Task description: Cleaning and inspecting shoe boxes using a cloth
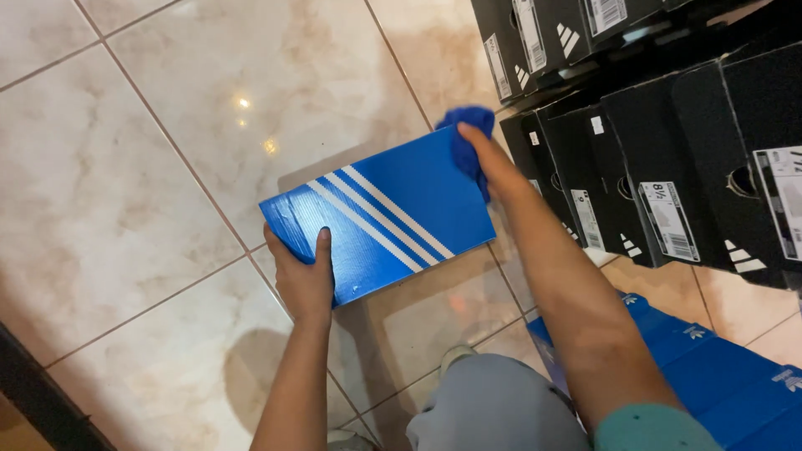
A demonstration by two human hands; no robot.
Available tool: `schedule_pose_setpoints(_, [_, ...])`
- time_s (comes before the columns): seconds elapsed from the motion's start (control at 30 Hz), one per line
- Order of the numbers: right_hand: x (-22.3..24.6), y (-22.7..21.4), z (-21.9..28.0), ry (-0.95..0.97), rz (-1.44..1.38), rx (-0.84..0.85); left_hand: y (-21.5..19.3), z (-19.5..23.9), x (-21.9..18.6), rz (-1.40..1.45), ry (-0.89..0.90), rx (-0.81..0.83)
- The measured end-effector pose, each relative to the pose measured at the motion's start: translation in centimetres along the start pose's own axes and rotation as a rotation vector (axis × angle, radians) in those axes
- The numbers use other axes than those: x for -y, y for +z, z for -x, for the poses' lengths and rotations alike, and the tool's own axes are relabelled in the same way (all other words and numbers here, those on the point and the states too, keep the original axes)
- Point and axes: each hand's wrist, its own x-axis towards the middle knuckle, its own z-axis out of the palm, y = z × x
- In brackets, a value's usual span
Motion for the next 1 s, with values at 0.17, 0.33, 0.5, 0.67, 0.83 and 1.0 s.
schedule_pose_setpoints(0.17, [-2.1, -1.2, -1.1, -0.023, 0.006, 0.005, -0.1, 0.1, -0.1, 0.033, 0.011, -0.002])
schedule_pose_setpoints(0.33, [-9.0, -6.5, 1.5, 0.215, -0.127, -0.083, 0.3, -0.3, 0.4, 0.039, -0.001, -0.008])
schedule_pose_setpoints(0.5, [-5.7, -3.7, -2.6, 0.219, -0.120, -0.009, 0.7, -0.7, 0.9, 0.002, 0.013, -0.036])
schedule_pose_setpoints(0.67, [-3.3, -2.0, -6.2, 0.041, -0.186, 0.053, 0.9, -0.7, 0.8, 0.020, 0.048, -0.034])
schedule_pose_setpoints(0.83, [-15.6, -9.4, -4.1, 0.204, -0.223, -0.049, 0.1, -0.3, 0.0, 0.016, 0.023, -0.012])
schedule_pose_setpoints(1.0, [-16.5, -10.7, -5.9, 0.264, -0.299, -0.107, 0.6, -0.7, 1.0, 0.011, 0.031, -0.018])
